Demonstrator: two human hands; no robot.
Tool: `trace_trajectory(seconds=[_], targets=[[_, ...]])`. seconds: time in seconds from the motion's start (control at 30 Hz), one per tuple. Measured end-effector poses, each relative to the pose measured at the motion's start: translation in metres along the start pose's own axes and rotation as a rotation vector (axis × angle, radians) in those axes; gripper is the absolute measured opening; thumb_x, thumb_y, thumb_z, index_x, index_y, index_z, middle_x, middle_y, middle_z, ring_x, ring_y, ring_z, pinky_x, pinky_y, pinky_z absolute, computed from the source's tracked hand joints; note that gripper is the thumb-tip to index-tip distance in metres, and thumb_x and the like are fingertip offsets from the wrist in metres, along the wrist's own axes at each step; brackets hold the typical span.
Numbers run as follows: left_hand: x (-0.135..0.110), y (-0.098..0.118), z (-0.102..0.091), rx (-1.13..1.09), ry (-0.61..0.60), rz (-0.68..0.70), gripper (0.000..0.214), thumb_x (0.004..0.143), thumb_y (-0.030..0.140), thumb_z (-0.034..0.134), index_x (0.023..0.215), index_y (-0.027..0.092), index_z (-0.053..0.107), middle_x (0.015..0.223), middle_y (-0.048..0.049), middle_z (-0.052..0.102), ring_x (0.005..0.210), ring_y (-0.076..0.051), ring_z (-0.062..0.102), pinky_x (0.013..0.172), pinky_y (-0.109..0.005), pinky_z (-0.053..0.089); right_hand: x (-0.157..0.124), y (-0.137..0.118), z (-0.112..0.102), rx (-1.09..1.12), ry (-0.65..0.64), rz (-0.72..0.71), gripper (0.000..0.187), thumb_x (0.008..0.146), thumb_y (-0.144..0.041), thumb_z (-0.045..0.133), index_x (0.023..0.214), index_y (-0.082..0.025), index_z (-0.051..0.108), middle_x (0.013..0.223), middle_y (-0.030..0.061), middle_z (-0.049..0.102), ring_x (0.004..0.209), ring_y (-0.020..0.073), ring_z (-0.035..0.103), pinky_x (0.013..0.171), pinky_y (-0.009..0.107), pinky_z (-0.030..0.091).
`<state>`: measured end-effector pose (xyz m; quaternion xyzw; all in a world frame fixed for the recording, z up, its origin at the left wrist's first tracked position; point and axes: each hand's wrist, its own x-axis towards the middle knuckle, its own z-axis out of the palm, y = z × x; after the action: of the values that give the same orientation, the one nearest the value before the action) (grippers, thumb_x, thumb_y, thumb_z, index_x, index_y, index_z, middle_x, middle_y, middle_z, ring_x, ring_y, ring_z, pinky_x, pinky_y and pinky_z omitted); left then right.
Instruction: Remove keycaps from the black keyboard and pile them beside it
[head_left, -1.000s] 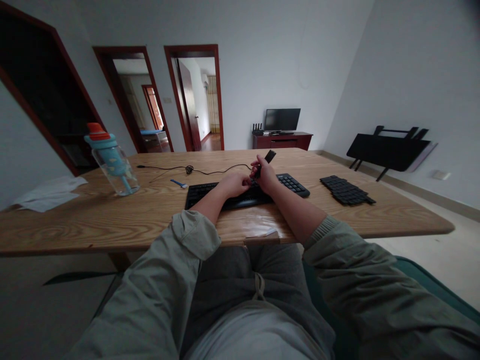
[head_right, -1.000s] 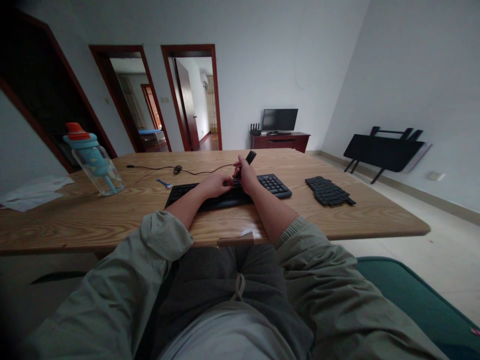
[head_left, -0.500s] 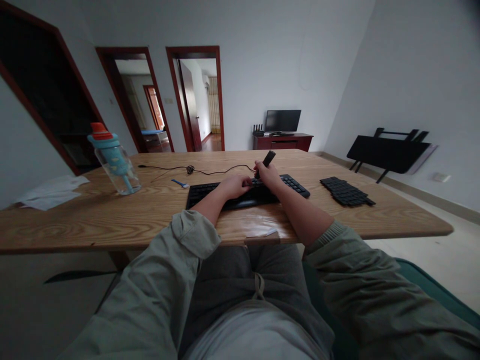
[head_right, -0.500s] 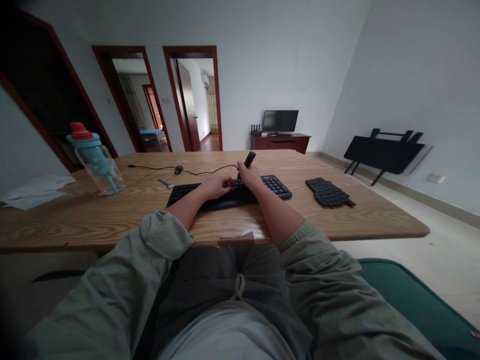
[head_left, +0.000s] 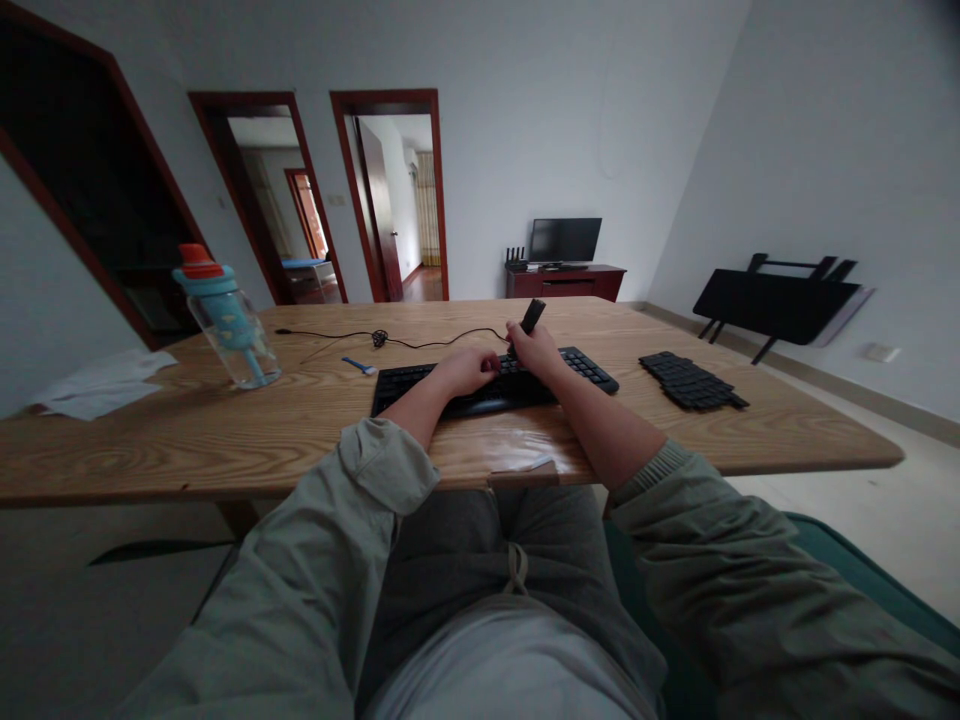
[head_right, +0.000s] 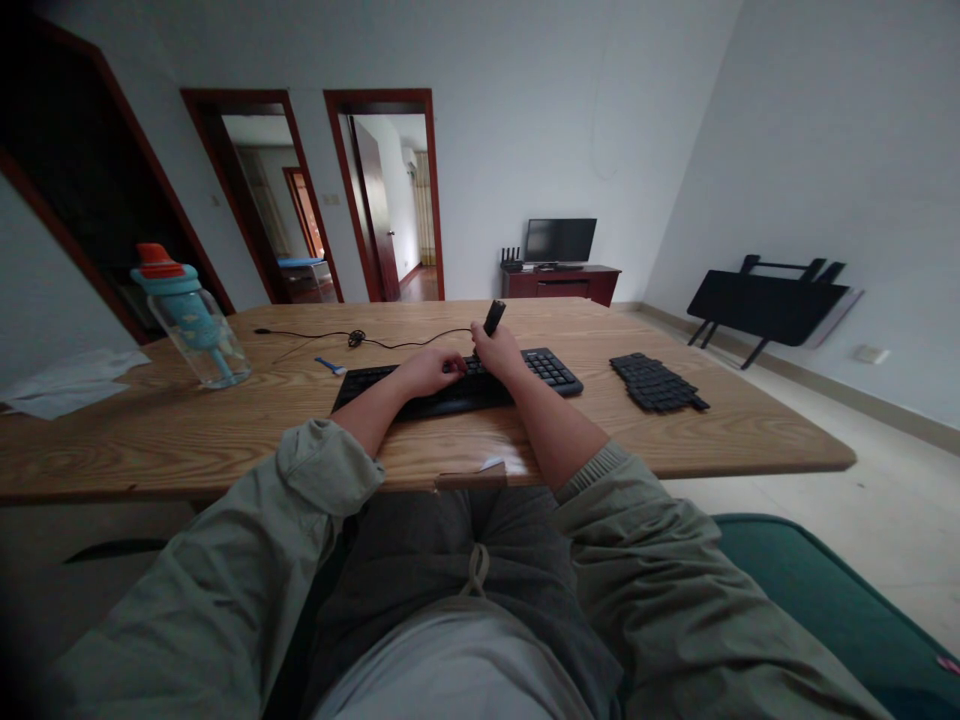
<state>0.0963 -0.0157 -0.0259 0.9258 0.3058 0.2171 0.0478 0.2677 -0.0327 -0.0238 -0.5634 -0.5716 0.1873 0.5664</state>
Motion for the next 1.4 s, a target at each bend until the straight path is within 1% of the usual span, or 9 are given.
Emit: trace_trajectory(seconds=[0.13,0.23,0.3,0.5,0.67,0.97,1.13,1.23,1.4], targets=[[0.0,0.0,0.0,0.008,-0.022,-0.003,0.019,0.081,0.022,0.058,0.093,0.02,0.072,0.088,-0.0023,0.073,0.081,-0.018,0.064,0.075,-0.028,0.049,0.002,0.002,-0.001,-0.025,-0.025,-0.012,0.03,0.087,-0.039,0.052,0.067,-0.018,0.06,0.055,0.0014,0.059,0.048,0.0136,0.053,0.046,0.025,0.037],[0.001,0.001,0.001,0.004,-0.019,-0.005,0.02,0.082,0.024,0.058,0.094,0.02,0.073,0.09,-0.0031,0.073,0.083,-0.019,0.065,0.076,-0.029,0.05,0.003,0.005,-0.001,-0.092,0.01,-0.001,0.031,0.087,-0.039,0.05,0.067,-0.018,0.059,0.056,0.0022,0.06,0.053,0.0149,0.055,0.051,0.025,0.038],[0.001,0.001,0.002,0.004,0.0,-0.006,0.02,0.083,0.026,0.058,0.095,0.019,0.073,0.091,-0.0041,0.073,0.083,-0.021,0.065,0.077,-0.03,0.05,0.003,0.007,-0.001,-0.12,0.042,-0.009,0.035,0.088,-0.045,0.048,0.068,-0.018,0.059,0.057,0.0028,0.06,0.055,0.0161,0.056,0.053,0.026,0.038],[0.003,0.002,0.005,0.035,-0.012,-0.033,0.021,0.084,0.032,0.058,0.093,0.02,0.073,0.089,-0.0044,0.073,0.08,-0.021,0.064,0.073,-0.031,0.05,-0.002,0.006,0.002,-0.22,0.099,-0.198,0.044,0.09,-0.054,0.042,0.067,-0.019,0.057,0.059,0.0032,0.057,0.06,0.0179,0.055,0.058,0.028,0.036],[0.003,0.002,0.005,0.04,-0.008,-0.027,0.022,0.083,0.03,0.057,0.092,0.02,0.073,0.089,-0.0048,0.073,0.08,-0.021,0.064,0.072,-0.031,0.049,-0.005,0.003,0.003,-0.228,0.109,-0.262,0.045,0.091,-0.055,0.04,0.067,-0.02,0.055,0.059,0.0035,0.057,0.061,0.0189,0.056,0.06,0.028,0.037],[0.003,0.007,0.002,0.06,-0.035,-0.023,0.022,0.084,0.028,0.056,0.09,0.018,0.074,0.089,-0.0062,0.073,0.081,-0.023,0.065,0.075,-0.033,0.05,-0.003,0.006,0.003,-0.204,0.065,-0.257,0.041,0.091,-0.051,0.04,0.069,-0.02,0.055,0.061,0.0032,0.056,0.061,0.0194,0.056,0.059,0.03,0.037],[0.004,0.006,0.003,0.072,-0.032,-0.016,0.021,0.083,0.027,0.055,0.092,0.019,0.073,0.091,-0.0062,0.074,0.083,-0.022,0.065,0.076,-0.032,0.051,-0.002,0.008,0.006,-0.153,0.051,-0.229,0.041,0.09,-0.054,0.041,0.071,-0.021,0.055,0.061,0.0025,0.056,0.059,0.0181,0.054,0.058,0.029,0.039],[0.004,0.005,0.004,0.076,-0.026,-0.016,0.022,0.083,0.026,0.054,0.092,0.018,0.073,0.092,-0.0067,0.074,0.084,-0.023,0.066,0.078,-0.032,0.051,0.0,0.01,0.009,-0.09,0.075,-0.216,0.045,0.089,-0.06,0.042,0.072,-0.021,0.055,0.061,0.0025,0.056,0.058,0.0176,0.055,0.056,0.028,0.041],[0.003,0.005,0.004,0.056,0.017,-0.032,0.022,0.083,0.027,0.054,0.094,0.017,0.071,0.091,-0.0082,0.073,0.083,-0.023,0.066,0.078,-0.034,0.052,0.005,0.016,0.01,0.045,0.129,-0.113,0.052,0.086,-0.068,0.042,0.075,-0.02,0.057,0.059,0.0023,0.056,0.053,0.0178,0.058,0.051,0.028,0.043]])
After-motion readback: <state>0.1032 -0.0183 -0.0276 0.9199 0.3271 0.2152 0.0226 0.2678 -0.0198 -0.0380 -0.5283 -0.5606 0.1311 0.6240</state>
